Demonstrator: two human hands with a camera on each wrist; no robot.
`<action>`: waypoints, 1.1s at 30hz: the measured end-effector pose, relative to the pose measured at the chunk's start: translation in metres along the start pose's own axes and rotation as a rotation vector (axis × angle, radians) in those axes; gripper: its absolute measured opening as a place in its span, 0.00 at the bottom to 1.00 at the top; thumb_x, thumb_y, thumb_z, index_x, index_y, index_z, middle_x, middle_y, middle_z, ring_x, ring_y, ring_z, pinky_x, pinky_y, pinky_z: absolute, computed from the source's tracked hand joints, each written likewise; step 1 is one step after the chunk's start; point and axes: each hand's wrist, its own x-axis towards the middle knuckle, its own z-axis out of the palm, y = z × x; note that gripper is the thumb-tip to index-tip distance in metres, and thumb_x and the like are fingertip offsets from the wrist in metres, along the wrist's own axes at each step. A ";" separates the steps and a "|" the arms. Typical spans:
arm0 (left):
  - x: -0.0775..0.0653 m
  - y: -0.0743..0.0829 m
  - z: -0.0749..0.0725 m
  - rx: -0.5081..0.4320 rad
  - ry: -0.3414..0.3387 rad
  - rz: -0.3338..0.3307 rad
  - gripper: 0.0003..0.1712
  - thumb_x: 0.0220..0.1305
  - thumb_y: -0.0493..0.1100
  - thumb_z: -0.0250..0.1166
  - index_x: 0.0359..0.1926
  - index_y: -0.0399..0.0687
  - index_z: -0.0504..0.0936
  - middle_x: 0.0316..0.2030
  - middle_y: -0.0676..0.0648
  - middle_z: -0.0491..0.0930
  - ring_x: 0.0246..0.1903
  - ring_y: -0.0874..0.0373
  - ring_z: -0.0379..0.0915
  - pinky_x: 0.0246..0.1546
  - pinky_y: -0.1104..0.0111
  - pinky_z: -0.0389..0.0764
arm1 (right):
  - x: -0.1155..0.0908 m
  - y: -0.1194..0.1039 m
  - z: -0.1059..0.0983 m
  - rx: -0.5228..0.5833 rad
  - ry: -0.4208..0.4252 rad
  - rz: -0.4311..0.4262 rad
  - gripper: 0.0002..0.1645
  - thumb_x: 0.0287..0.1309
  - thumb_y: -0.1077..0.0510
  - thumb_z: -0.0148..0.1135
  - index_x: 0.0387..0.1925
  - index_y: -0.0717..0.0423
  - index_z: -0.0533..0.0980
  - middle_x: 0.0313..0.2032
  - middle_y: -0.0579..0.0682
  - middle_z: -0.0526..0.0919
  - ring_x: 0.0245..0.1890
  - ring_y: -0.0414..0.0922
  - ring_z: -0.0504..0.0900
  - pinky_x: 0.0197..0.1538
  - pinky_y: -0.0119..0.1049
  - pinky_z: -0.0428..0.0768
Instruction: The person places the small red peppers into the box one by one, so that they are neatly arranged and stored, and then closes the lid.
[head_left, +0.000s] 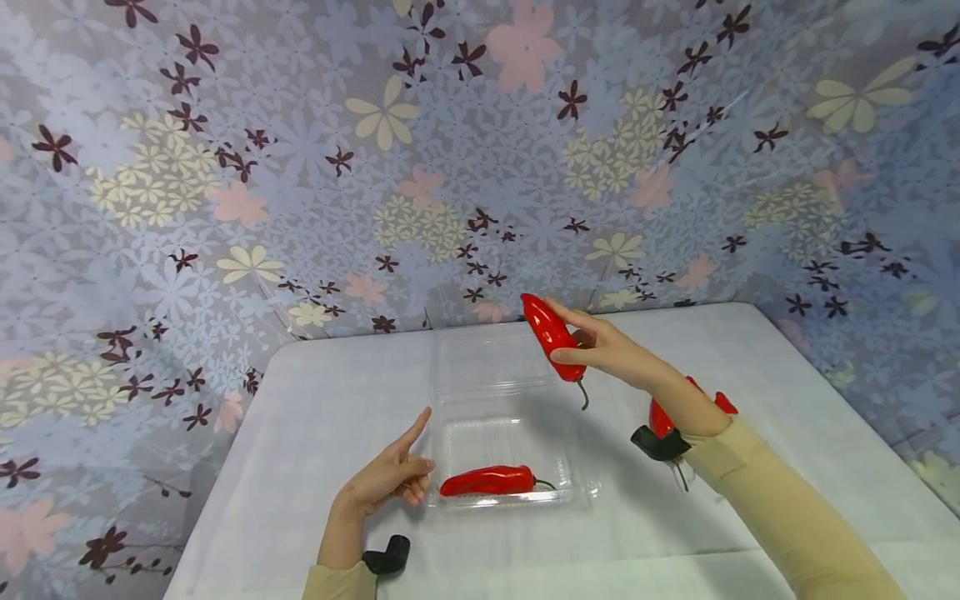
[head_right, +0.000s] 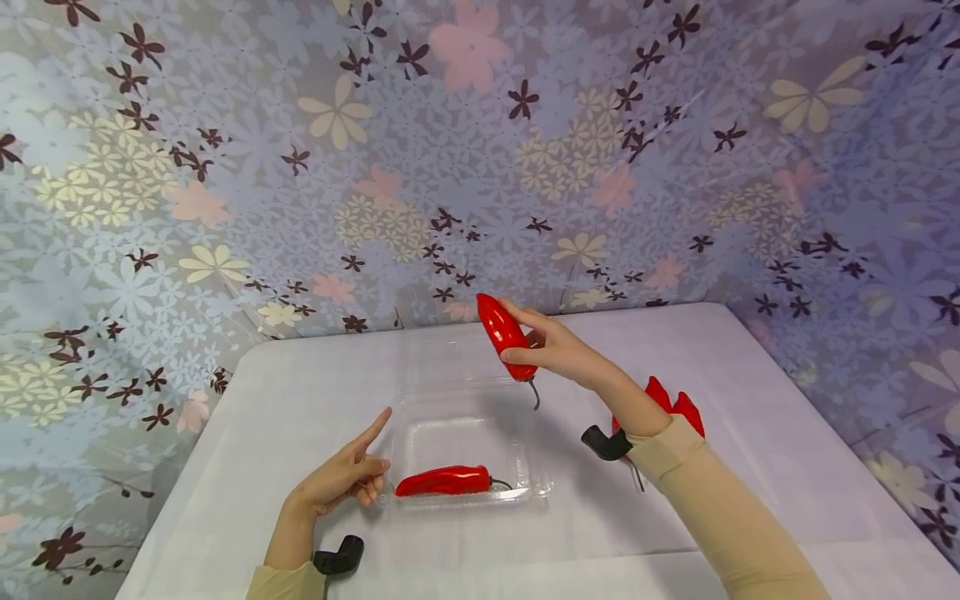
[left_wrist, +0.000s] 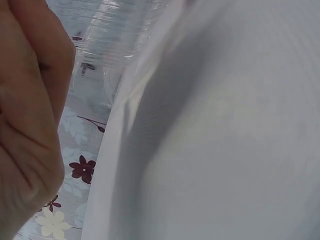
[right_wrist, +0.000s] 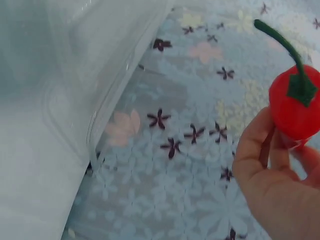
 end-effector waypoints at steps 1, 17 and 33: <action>0.000 0.000 0.000 0.000 -0.005 0.004 0.49 0.66 0.34 0.57 0.75 0.63 0.35 0.19 0.49 0.75 0.15 0.64 0.73 0.20 0.72 0.80 | 0.003 -0.001 0.003 0.006 -0.026 -0.003 0.46 0.60 0.55 0.63 0.73 0.36 0.50 0.60 0.60 0.64 0.47 0.56 0.75 0.41 0.45 0.81; 0.003 0.001 -0.002 0.014 -0.007 0.011 0.48 0.66 0.33 0.55 0.75 0.61 0.36 0.17 0.49 0.75 0.14 0.63 0.73 0.20 0.72 0.80 | 0.037 0.031 0.059 -0.029 -0.450 0.068 0.43 0.56 0.57 0.65 0.71 0.42 0.58 0.61 0.53 0.66 0.50 0.52 0.71 0.45 0.44 0.80; 0.005 0.000 -0.001 0.026 0.015 0.008 0.47 0.66 0.31 0.53 0.75 0.62 0.37 0.16 0.49 0.73 0.13 0.63 0.71 0.18 0.72 0.80 | 0.037 0.065 0.092 -0.169 -0.625 0.035 0.38 0.55 0.60 0.64 0.68 0.49 0.65 0.56 0.46 0.71 0.46 0.48 0.72 0.44 0.36 0.78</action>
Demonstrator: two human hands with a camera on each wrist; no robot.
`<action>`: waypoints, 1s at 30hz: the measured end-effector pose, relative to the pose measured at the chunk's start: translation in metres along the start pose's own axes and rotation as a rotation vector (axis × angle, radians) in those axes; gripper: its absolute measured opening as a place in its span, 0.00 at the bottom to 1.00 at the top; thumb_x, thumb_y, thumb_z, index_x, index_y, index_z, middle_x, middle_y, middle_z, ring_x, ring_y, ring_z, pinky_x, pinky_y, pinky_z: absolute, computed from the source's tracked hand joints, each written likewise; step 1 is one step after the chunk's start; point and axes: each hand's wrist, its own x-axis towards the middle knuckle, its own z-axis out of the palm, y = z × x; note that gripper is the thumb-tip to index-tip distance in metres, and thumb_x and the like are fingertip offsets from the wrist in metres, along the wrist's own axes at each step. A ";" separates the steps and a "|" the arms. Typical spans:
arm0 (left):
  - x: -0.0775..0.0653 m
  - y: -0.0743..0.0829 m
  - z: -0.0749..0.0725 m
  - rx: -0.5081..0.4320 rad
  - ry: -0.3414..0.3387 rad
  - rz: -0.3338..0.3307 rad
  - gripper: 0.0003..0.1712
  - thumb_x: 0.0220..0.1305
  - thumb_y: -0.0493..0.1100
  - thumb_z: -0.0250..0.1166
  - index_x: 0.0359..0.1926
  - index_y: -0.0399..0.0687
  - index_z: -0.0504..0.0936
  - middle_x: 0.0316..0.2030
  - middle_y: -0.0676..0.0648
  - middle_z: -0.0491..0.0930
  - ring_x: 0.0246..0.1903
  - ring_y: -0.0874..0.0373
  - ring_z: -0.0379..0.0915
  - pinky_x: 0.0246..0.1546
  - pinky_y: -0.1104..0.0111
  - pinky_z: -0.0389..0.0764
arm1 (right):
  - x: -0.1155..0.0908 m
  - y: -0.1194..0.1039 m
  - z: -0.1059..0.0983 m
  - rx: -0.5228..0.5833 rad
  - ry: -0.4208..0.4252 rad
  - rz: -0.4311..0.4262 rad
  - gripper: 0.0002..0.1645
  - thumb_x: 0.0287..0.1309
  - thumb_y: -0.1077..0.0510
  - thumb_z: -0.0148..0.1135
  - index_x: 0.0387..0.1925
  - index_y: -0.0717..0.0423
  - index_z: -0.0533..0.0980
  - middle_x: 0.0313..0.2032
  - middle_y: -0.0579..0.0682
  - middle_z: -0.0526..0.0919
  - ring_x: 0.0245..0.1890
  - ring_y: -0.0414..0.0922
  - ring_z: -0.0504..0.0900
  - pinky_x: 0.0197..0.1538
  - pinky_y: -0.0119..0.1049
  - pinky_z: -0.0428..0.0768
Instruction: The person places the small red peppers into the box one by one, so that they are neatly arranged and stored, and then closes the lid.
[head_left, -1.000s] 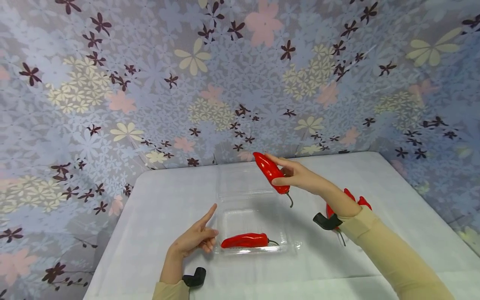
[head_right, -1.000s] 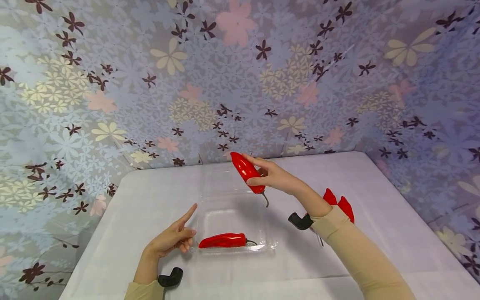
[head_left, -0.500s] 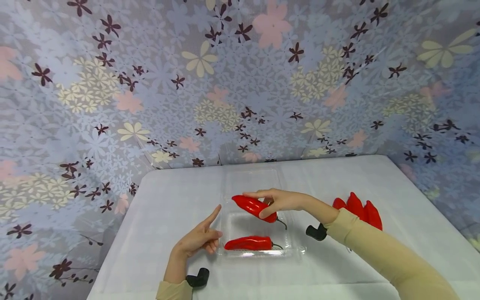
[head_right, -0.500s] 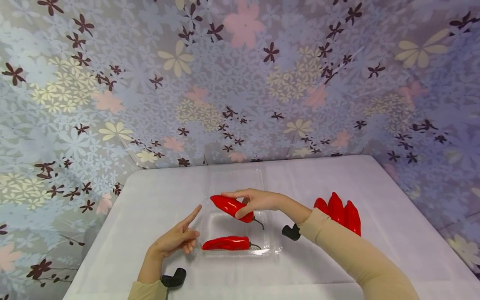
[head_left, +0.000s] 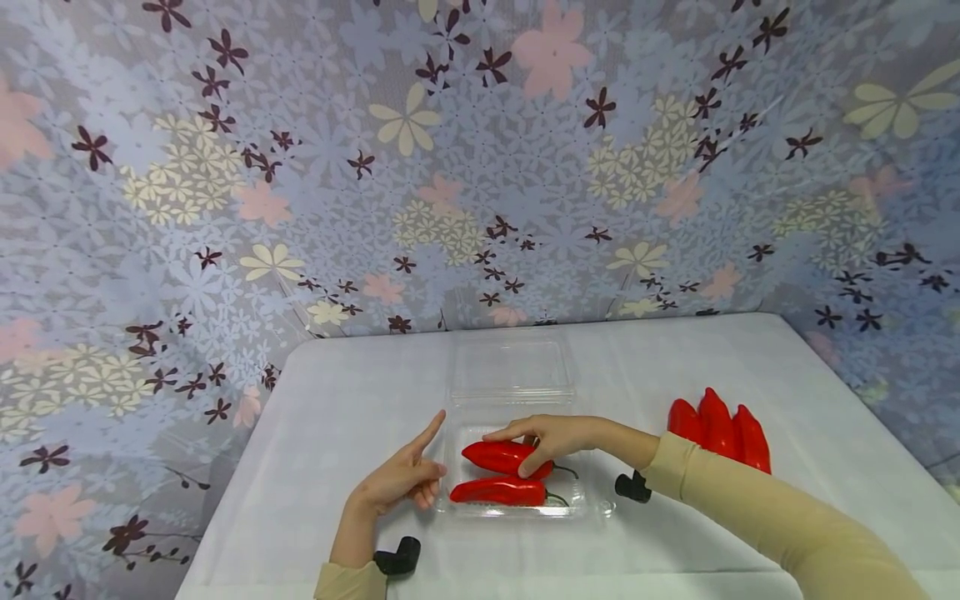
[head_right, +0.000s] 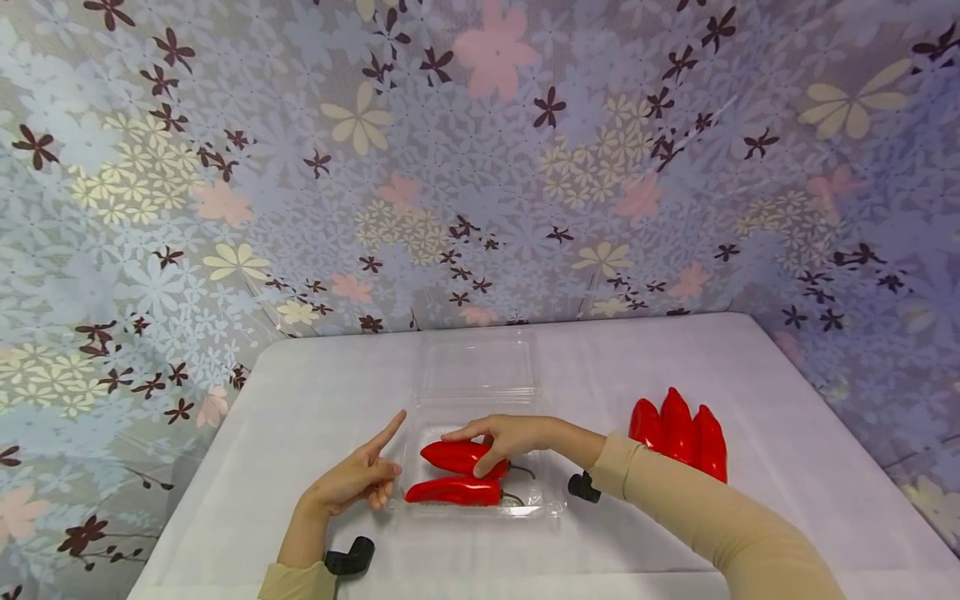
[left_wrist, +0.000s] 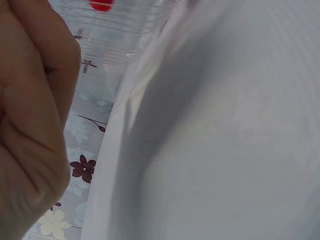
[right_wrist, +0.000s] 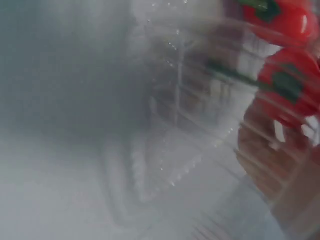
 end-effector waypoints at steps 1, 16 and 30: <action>0.000 0.000 0.000 0.006 0.004 0.000 0.47 0.65 0.31 0.53 0.75 0.62 0.37 0.16 0.49 0.73 0.12 0.62 0.71 0.18 0.72 0.79 | 0.001 0.001 0.001 0.000 0.002 0.000 0.38 0.55 0.61 0.64 0.67 0.49 0.65 0.55 0.45 0.71 0.45 0.47 0.72 0.44 0.36 0.78; 0.004 0.000 0.001 0.010 0.027 0.009 0.48 0.64 0.30 0.55 0.75 0.62 0.39 0.15 0.49 0.72 0.12 0.62 0.71 0.17 0.71 0.79 | 0.013 0.004 -0.001 -0.073 -0.014 -0.030 0.35 0.54 0.61 0.66 0.64 0.53 0.68 0.54 0.45 0.72 0.47 0.44 0.71 0.47 0.34 0.76; 0.003 0.000 0.001 0.009 0.021 0.008 0.48 0.63 0.30 0.54 0.75 0.63 0.40 0.15 0.48 0.72 0.12 0.61 0.72 0.18 0.70 0.80 | 0.016 0.004 0.001 -0.029 0.002 0.061 0.32 0.52 0.64 0.66 0.61 0.51 0.72 0.51 0.47 0.73 0.46 0.48 0.73 0.45 0.38 0.78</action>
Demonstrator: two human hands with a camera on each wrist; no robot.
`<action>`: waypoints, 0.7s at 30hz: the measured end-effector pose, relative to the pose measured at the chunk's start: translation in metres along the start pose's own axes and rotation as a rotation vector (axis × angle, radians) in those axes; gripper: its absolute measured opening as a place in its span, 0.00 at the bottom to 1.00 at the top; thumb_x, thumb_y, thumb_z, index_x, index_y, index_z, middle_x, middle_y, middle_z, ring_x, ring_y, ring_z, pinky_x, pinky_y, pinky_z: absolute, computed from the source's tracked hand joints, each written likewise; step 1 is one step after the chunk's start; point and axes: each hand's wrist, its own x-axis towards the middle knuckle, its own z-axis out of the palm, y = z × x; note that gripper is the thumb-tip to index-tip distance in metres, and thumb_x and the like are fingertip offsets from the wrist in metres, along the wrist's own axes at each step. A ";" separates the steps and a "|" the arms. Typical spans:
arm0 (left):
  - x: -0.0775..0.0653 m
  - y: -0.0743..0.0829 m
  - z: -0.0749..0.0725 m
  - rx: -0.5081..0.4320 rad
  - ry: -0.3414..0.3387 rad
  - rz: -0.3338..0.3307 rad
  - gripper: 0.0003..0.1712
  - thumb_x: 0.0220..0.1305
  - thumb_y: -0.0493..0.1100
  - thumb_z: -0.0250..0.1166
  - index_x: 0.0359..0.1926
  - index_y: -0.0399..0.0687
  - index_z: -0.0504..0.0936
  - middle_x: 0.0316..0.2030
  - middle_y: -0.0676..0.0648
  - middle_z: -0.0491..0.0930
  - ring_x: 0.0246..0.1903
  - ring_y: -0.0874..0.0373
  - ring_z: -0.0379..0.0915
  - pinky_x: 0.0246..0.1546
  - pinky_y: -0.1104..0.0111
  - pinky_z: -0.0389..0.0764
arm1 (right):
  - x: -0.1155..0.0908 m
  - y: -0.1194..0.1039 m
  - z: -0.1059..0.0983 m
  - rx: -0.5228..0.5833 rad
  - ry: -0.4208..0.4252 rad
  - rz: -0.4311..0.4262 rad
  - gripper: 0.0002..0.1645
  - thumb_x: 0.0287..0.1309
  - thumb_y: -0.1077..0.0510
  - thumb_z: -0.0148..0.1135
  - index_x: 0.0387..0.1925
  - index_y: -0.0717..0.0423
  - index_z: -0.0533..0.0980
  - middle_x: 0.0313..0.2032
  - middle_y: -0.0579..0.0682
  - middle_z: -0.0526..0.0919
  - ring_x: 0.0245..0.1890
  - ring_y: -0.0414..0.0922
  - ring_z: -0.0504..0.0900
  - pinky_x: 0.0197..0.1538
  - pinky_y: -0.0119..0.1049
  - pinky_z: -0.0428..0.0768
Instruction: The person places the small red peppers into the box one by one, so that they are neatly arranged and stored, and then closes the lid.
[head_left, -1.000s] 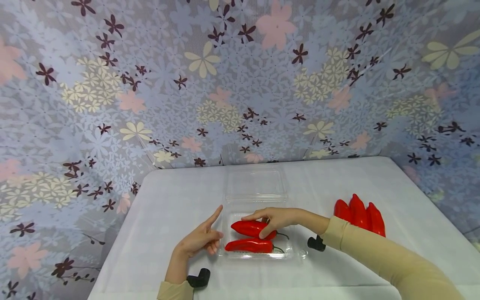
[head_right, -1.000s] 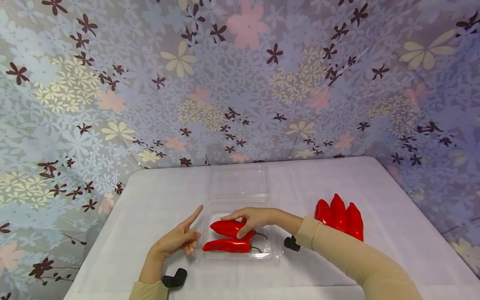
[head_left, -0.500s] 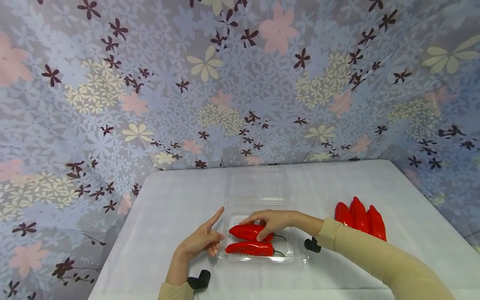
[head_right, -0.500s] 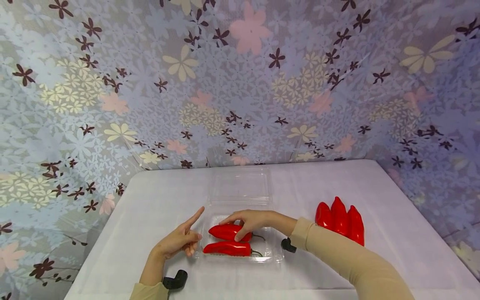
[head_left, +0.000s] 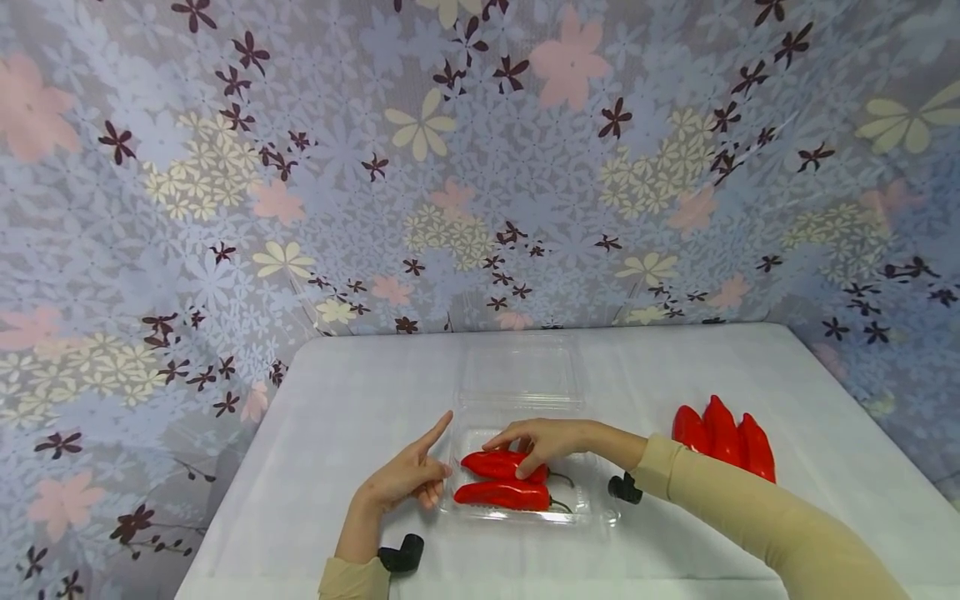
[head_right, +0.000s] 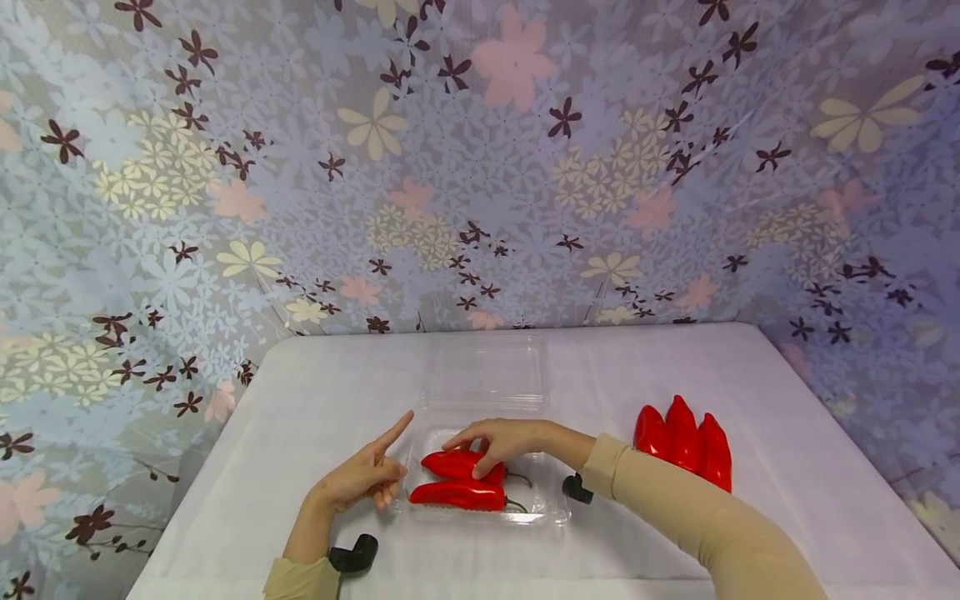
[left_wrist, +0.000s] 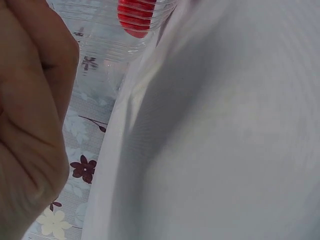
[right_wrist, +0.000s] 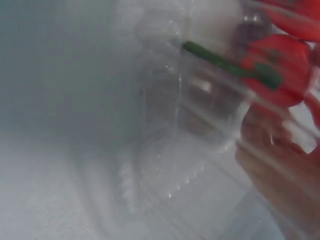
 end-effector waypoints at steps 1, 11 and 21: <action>0.000 0.000 0.000 0.002 -0.004 0.002 0.48 0.64 0.30 0.54 0.75 0.63 0.40 0.15 0.48 0.72 0.12 0.61 0.71 0.18 0.70 0.80 | 0.000 0.000 0.000 0.003 0.001 0.004 0.32 0.52 0.64 0.66 0.61 0.51 0.72 0.51 0.47 0.73 0.46 0.48 0.73 0.45 0.38 0.78; 0.004 0.000 0.000 0.009 -0.023 -0.010 0.48 0.64 0.31 0.54 0.75 0.62 0.39 0.15 0.48 0.72 0.13 0.62 0.72 0.19 0.70 0.80 | -0.006 0.000 -0.012 0.073 0.050 -0.053 0.30 0.59 0.60 0.60 0.63 0.59 0.68 0.57 0.58 0.72 0.55 0.56 0.71 0.51 0.43 0.78; -0.001 0.000 -0.001 -0.009 -0.022 -0.008 0.49 0.64 0.31 0.55 0.75 0.63 0.38 0.16 0.48 0.73 0.13 0.62 0.71 0.19 0.72 0.80 | -0.060 -0.029 -0.057 0.222 0.283 -0.205 0.29 0.66 0.59 0.53 0.67 0.56 0.63 0.60 0.57 0.68 0.57 0.57 0.70 0.54 0.49 0.75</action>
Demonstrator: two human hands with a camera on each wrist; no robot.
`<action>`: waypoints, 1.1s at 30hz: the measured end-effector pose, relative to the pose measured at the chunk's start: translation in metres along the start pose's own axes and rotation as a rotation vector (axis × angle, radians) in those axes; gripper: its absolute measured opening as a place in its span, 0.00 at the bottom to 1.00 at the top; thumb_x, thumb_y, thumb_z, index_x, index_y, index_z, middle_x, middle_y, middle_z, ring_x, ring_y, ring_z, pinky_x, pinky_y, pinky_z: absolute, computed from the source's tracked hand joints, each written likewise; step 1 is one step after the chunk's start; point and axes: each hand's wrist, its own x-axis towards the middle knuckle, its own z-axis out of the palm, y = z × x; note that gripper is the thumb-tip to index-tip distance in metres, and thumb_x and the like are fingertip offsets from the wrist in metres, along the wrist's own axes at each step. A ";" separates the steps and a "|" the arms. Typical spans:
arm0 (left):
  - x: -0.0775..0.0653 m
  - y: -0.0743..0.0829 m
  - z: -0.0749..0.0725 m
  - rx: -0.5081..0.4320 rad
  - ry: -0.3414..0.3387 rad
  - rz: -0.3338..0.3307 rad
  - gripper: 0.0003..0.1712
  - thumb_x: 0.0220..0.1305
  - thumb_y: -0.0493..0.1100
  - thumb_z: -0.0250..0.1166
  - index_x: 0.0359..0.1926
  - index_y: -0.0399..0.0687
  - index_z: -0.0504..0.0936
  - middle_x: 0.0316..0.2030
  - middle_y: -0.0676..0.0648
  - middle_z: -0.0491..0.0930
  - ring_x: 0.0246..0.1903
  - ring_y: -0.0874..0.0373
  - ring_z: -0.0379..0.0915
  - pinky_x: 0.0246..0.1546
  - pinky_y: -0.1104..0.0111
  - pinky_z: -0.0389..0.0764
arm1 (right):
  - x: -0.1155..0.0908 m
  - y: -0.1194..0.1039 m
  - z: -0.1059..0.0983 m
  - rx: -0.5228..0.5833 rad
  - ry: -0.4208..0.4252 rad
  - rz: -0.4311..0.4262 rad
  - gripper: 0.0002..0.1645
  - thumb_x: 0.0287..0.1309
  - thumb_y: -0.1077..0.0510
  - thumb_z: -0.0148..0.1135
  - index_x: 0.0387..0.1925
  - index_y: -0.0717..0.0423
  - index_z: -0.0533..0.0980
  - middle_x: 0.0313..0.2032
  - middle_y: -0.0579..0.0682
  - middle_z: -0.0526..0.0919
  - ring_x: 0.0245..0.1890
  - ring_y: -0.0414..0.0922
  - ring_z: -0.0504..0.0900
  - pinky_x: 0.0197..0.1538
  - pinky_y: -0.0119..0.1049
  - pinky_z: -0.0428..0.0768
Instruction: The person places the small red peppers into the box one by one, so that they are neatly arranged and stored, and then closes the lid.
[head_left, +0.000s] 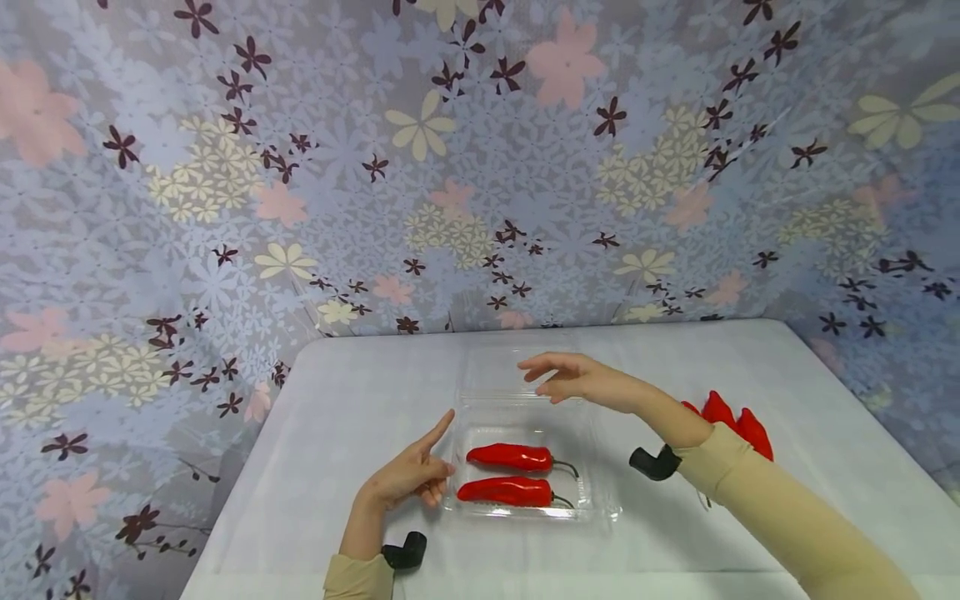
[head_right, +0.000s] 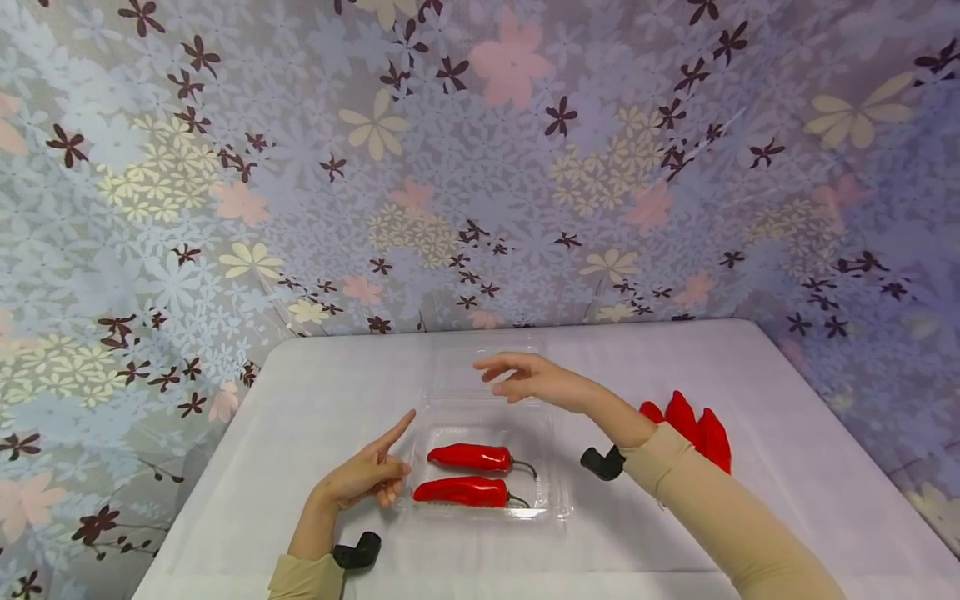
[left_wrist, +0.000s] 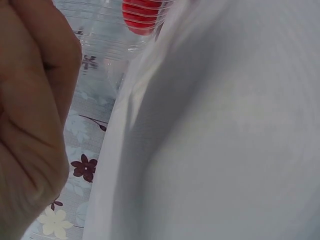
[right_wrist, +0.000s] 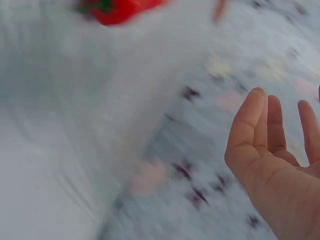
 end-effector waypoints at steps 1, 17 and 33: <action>0.000 0.000 0.000 -0.002 0.003 -0.002 0.49 0.64 0.31 0.55 0.75 0.64 0.38 0.16 0.48 0.73 0.13 0.62 0.71 0.18 0.72 0.80 | -0.007 -0.006 -0.006 0.012 0.026 -0.020 0.29 0.67 0.59 0.53 0.67 0.56 0.62 0.61 0.57 0.67 0.57 0.56 0.70 0.55 0.49 0.74; -0.003 0.003 0.001 0.014 0.019 -0.004 0.48 0.65 0.31 0.54 0.75 0.63 0.37 0.16 0.48 0.73 0.12 0.62 0.71 0.18 0.71 0.80 | -0.145 -0.031 -0.056 0.162 0.511 -0.228 0.29 0.69 0.70 0.40 0.69 0.54 0.57 0.56 0.53 0.68 0.47 0.44 0.78 0.44 0.37 0.81; 0.000 0.000 0.002 0.021 -0.004 -0.006 0.48 0.66 0.31 0.54 0.75 0.63 0.36 0.17 0.48 0.74 0.13 0.62 0.72 0.19 0.70 0.81 | -0.239 0.092 -0.051 -0.094 0.686 0.532 0.42 0.65 0.46 0.55 0.69 0.62 0.48 0.57 0.75 0.53 0.46 0.55 0.74 0.43 0.46 0.82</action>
